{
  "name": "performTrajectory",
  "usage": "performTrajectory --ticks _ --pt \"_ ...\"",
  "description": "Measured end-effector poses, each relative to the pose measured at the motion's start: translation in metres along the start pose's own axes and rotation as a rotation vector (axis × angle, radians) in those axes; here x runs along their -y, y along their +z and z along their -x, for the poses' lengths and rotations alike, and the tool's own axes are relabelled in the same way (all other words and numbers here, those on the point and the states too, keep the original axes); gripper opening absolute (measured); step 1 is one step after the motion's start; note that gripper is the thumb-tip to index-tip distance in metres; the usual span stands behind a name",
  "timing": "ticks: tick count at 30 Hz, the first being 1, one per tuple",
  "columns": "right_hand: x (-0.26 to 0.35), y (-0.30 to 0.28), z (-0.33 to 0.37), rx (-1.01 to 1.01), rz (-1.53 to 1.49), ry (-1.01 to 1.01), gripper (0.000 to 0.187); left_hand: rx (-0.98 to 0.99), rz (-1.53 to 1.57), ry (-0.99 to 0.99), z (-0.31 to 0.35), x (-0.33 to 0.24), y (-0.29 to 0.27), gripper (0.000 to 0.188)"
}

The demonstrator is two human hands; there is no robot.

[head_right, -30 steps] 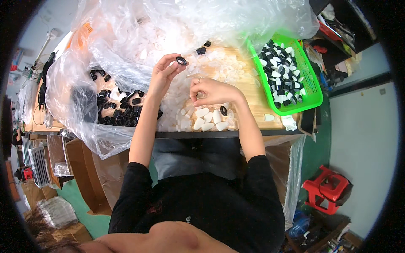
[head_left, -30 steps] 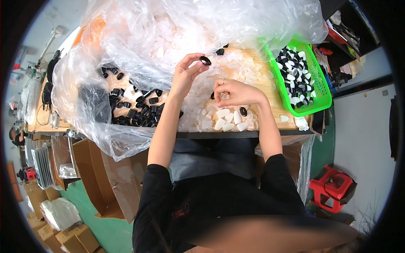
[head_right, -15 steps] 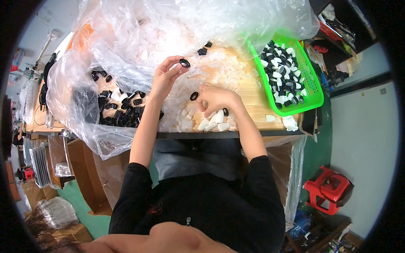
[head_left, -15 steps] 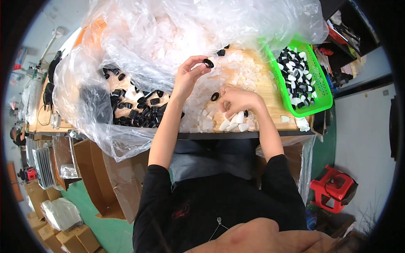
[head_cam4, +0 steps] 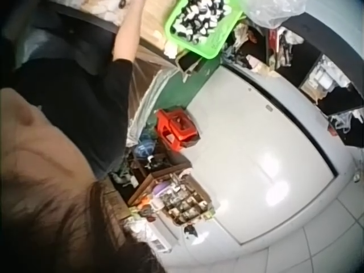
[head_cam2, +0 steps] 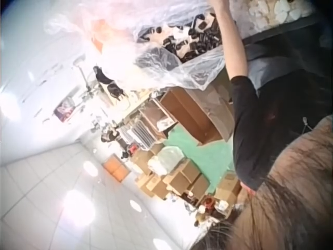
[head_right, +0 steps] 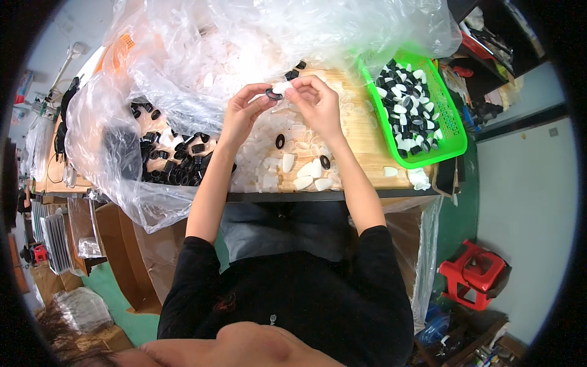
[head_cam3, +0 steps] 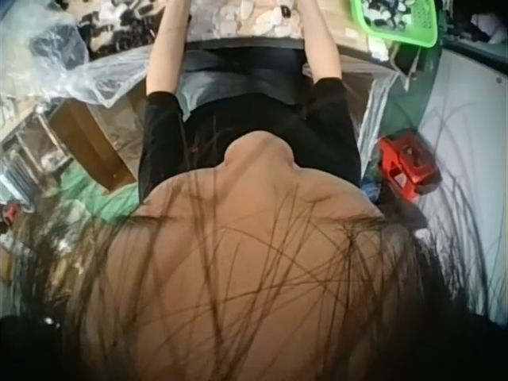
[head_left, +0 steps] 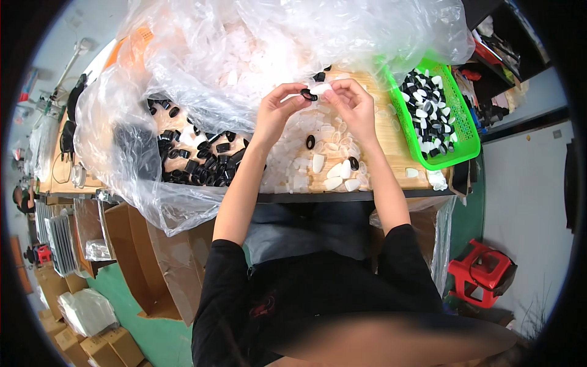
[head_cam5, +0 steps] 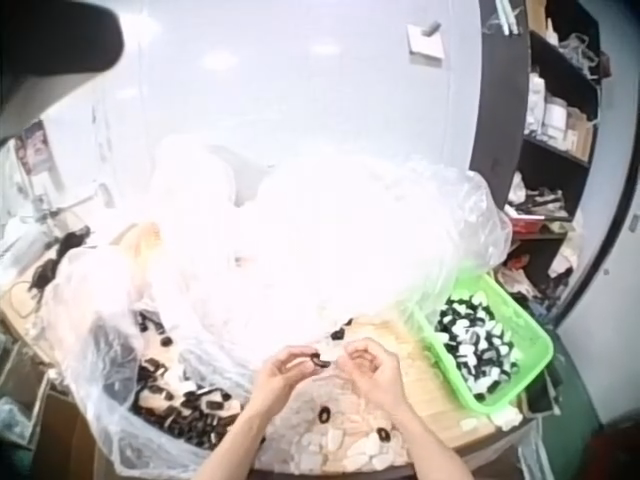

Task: Assembling black plastic components with white inserts at a workbench.

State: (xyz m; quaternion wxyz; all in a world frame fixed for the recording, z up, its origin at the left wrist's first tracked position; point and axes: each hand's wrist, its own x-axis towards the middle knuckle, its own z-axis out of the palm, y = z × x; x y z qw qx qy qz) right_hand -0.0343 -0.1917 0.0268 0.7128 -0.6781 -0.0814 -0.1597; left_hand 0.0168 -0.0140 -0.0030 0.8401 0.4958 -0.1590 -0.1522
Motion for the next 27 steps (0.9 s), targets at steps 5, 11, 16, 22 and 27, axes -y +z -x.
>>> performTrajectory --ticks 5,11,16,22,27 --pt "-0.008 0.004 -0.002 -0.039 0.248 -0.212 0.009 0.011 -0.024 0.003 0.002 -0.003 0.004 0.023" --pt "-0.010 0.007 -0.003 -0.086 0.397 -0.331 0.012 0.022 -0.076 0.000 0.003 -0.003 0.005 0.024" --pt "-0.014 0.010 -0.003 -0.074 0.406 -0.344 0.012 0.006 -0.064 0.048 0.002 0.000 0.001 0.028" --pt "-0.014 0.013 -0.001 -0.041 0.331 -0.281 0.016 -0.007 -0.240 0.114 0.004 0.000 0.008 0.027" --pt "-0.006 0.015 0.005 -0.032 0.351 -0.172 0.025 -0.022 -0.249 0.186 0.004 0.003 0.011 0.026"
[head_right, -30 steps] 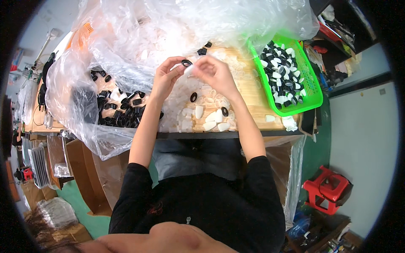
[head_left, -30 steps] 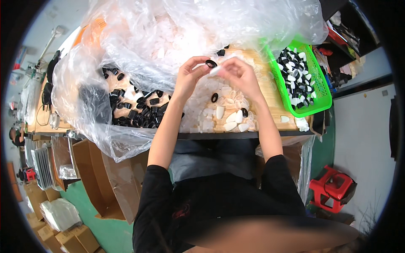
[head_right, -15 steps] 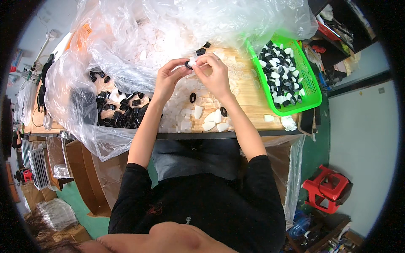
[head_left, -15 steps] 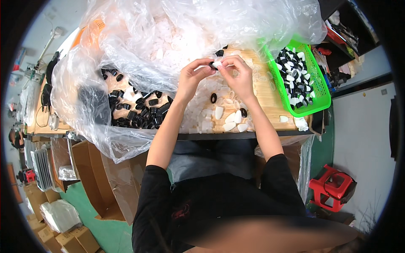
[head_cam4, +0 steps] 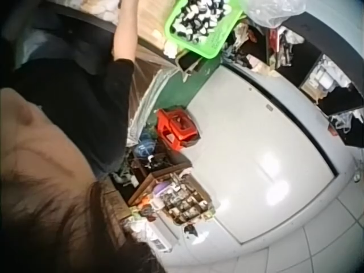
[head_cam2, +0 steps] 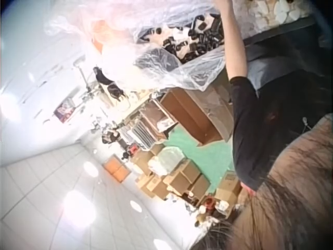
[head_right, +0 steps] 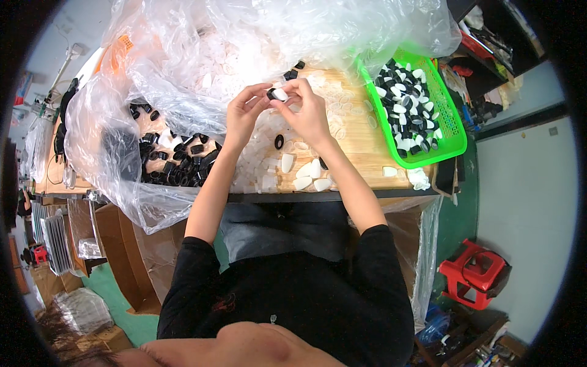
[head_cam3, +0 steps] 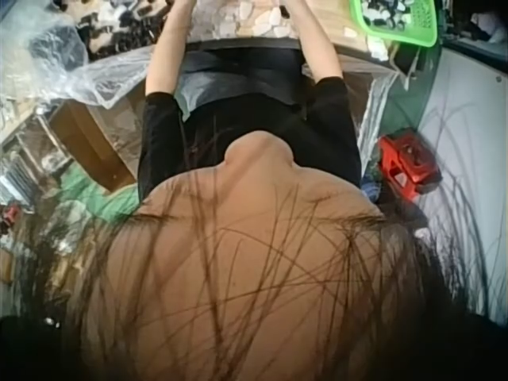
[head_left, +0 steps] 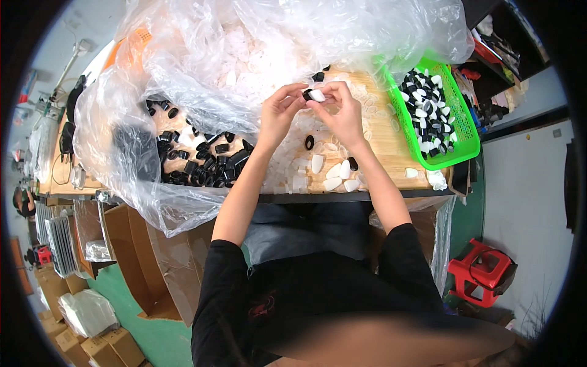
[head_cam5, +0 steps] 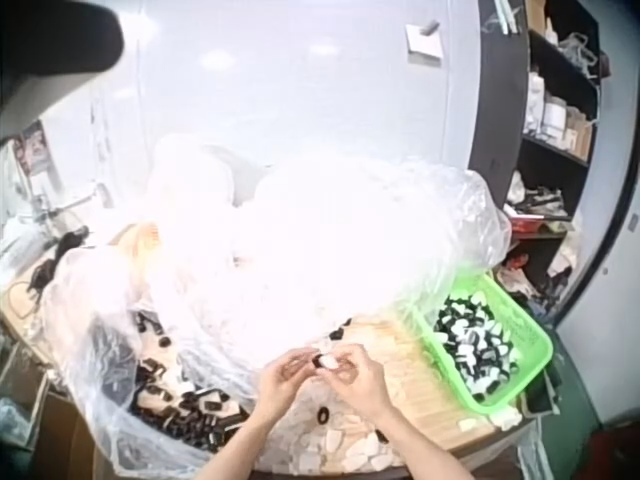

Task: Assembling black plastic components with white inserts at a workbench.

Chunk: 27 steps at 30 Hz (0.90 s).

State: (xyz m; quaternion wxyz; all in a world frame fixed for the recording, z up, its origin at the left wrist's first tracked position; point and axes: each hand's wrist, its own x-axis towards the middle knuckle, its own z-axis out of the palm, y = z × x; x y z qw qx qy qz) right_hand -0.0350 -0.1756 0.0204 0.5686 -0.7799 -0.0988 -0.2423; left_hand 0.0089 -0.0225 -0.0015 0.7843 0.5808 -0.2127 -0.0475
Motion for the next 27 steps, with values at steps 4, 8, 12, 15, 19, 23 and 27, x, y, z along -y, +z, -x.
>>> performTrajectory --ticks 4,8,12,15,19,23,27 --pt "0.007 0.002 0.002 -0.112 -0.016 -0.013 0.032 -0.009 0.017 -0.009 -0.002 0.006 -0.003 0.025" --pt "0.003 0.004 0.003 -0.076 0.077 -0.084 0.028 0.006 -0.033 -0.026 -0.004 0.010 -0.005 0.025" --pt "0.002 -0.002 0.001 -0.045 0.105 -0.101 0.022 0.078 0.074 -0.123 -0.004 -0.001 -0.005 0.016" --pt "0.005 -0.002 0.000 -0.038 -0.059 0.001 0.021 0.096 0.057 -0.108 -0.003 -0.001 -0.008 0.012" --pt "0.004 -0.005 -0.001 -0.004 -0.398 0.249 0.018 0.069 0.077 -0.040 -0.002 -0.002 -0.006 0.011" --pt "-0.001 -0.008 -0.003 0.011 -0.497 0.307 0.017 0.028 0.122 -0.041 0.000 -0.005 -0.001 0.008" --pt "-0.003 -0.010 -0.003 0.031 -0.552 0.354 0.018 0.037 0.173 -0.029 0.000 -0.005 -0.002 0.005"
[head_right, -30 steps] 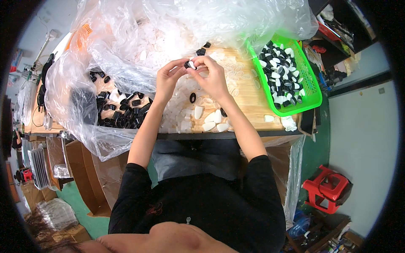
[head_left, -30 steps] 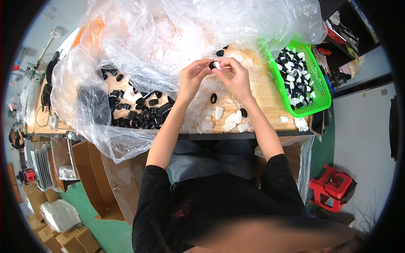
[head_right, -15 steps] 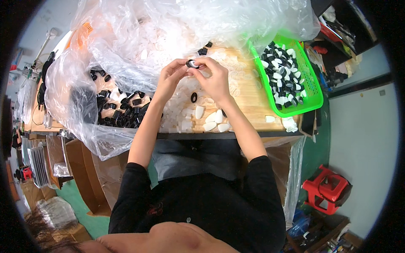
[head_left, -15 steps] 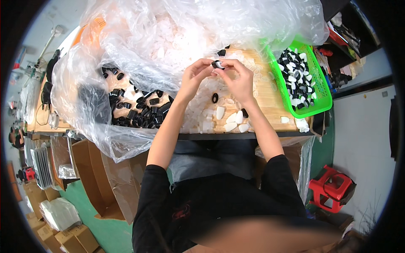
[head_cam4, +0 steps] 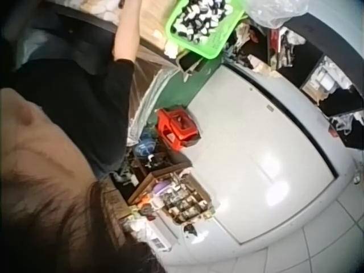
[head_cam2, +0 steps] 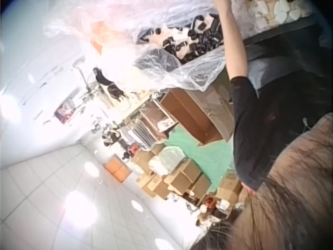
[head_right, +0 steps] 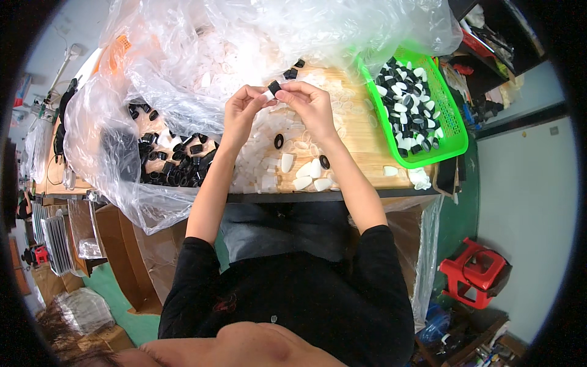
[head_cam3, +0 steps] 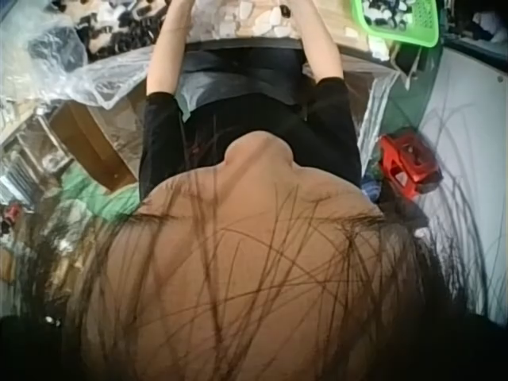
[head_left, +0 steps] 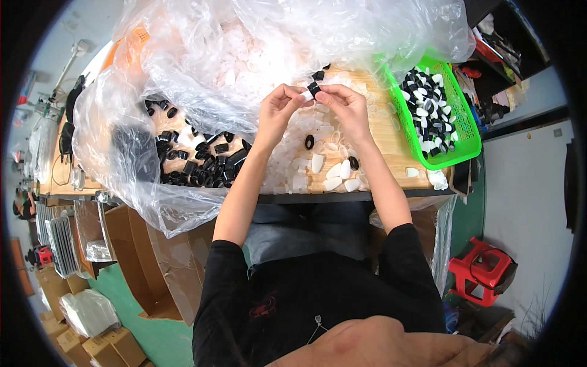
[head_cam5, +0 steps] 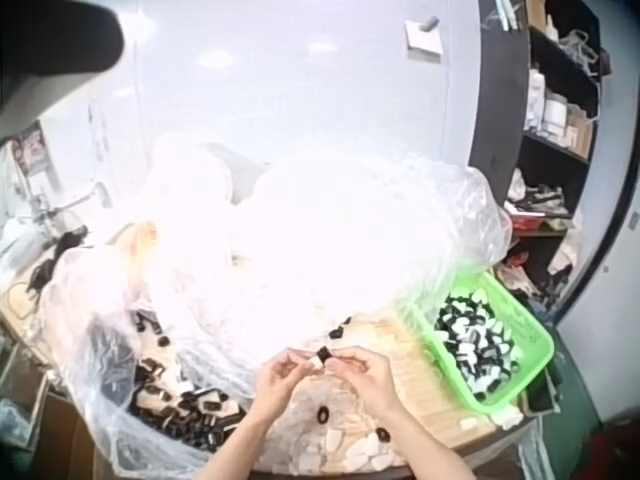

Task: Assembling black plastic components with white inserts at a workbench.

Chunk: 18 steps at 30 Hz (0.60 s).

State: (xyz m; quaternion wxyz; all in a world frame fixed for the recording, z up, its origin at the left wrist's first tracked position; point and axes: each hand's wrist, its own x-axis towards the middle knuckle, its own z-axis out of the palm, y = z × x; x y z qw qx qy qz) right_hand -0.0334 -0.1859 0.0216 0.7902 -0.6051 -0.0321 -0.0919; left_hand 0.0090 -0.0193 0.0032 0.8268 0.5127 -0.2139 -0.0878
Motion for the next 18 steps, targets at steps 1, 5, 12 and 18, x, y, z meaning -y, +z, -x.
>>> performTrajectory --ticks 1,5,12,18 --pt "0.000 0.000 0.000 0.006 0.011 0.015 0.019 0.002 0.007 0.013 0.000 0.000 0.000 0.005" --pt "-0.002 0.000 -0.002 0.000 -0.018 0.023 0.018 0.012 0.004 0.051 0.000 -0.001 -0.002 0.003" --pt "0.000 -0.001 -0.002 0.052 -0.082 0.031 0.017 0.052 -0.057 -0.134 0.001 -0.009 0.003 0.012" --pt "-0.003 -0.003 -0.003 0.048 -0.011 0.048 0.017 0.048 -0.199 -0.044 0.001 -0.004 0.000 0.012"
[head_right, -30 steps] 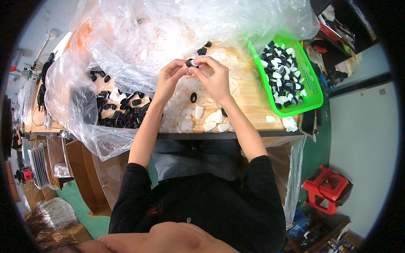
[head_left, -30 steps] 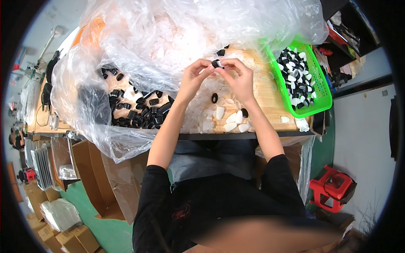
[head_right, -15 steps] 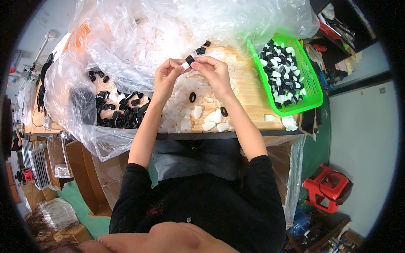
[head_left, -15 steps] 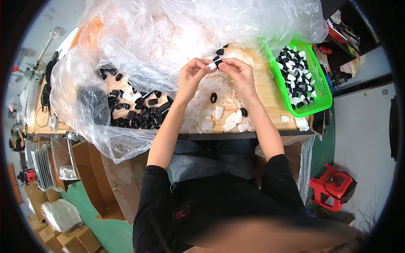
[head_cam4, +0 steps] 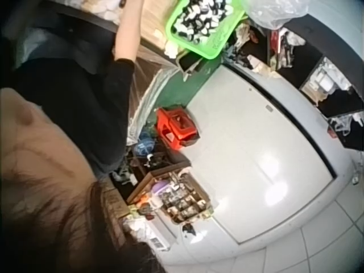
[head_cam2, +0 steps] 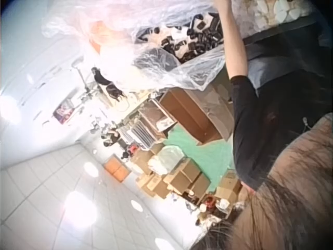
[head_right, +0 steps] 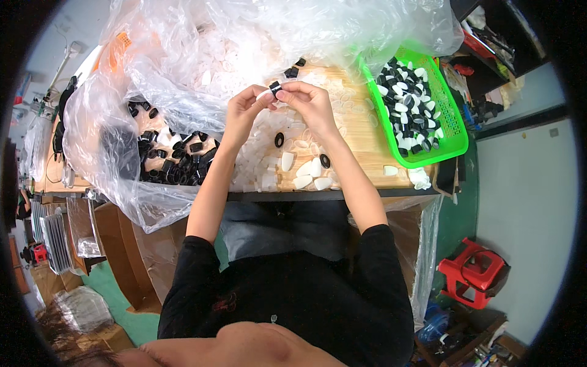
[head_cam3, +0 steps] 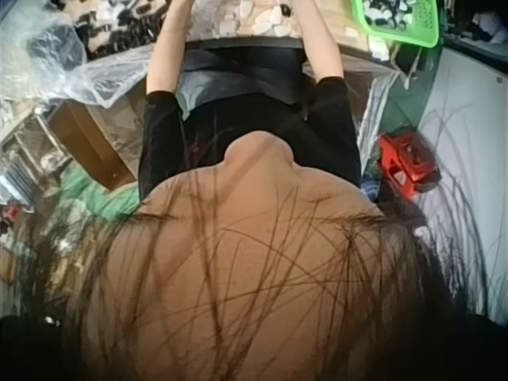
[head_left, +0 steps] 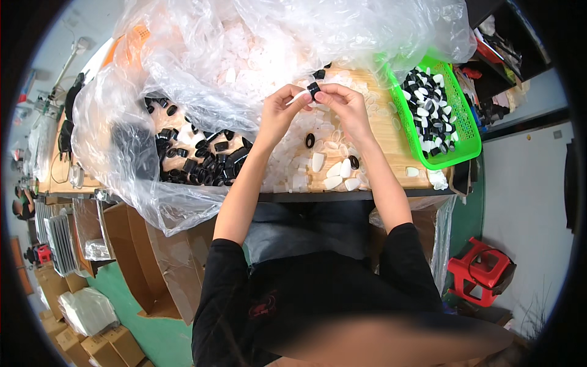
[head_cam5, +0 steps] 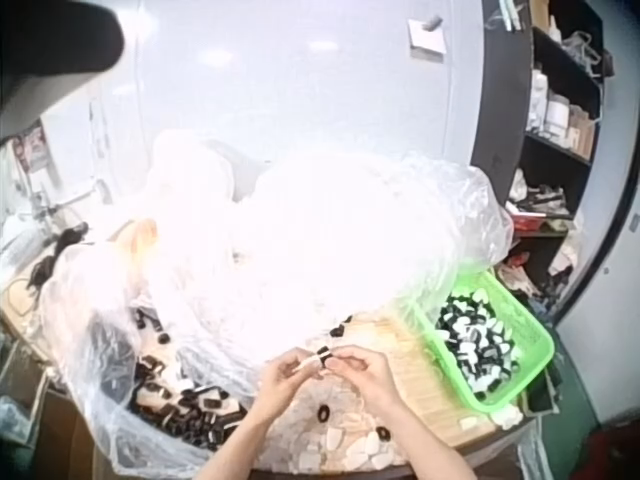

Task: Assembling black plastic components with white inserts at a workbench.

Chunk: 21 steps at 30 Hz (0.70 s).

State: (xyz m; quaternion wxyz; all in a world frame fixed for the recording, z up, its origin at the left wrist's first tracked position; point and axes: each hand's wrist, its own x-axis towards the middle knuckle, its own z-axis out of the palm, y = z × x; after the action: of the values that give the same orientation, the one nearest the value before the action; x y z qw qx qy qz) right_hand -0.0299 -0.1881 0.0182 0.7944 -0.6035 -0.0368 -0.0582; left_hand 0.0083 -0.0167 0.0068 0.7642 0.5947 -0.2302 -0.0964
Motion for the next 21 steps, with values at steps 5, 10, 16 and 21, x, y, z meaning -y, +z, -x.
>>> performTrajectory --ticks 5,10,16,21 --pt "0.000 -0.001 -0.001 -0.008 0.014 0.013 0.017 -0.014 0.066 -0.027 0.002 -0.005 0.003 0.011" --pt "-0.001 -0.002 -0.001 0.020 0.020 0.000 0.015 0.018 0.097 -0.018 0.002 -0.004 0.001 0.010" --pt "0.001 -0.009 -0.003 0.145 0.155 -0.101 0.018 0.086 -0.030 -0.038 0.000 -0.003 0.002 0.017" --pt "0.004 -0.021 -0.012 0.005 0.297 -0.058 0.017 -0.021 -0.034 0.037 -0.003 0.006 -0.005 0.025"
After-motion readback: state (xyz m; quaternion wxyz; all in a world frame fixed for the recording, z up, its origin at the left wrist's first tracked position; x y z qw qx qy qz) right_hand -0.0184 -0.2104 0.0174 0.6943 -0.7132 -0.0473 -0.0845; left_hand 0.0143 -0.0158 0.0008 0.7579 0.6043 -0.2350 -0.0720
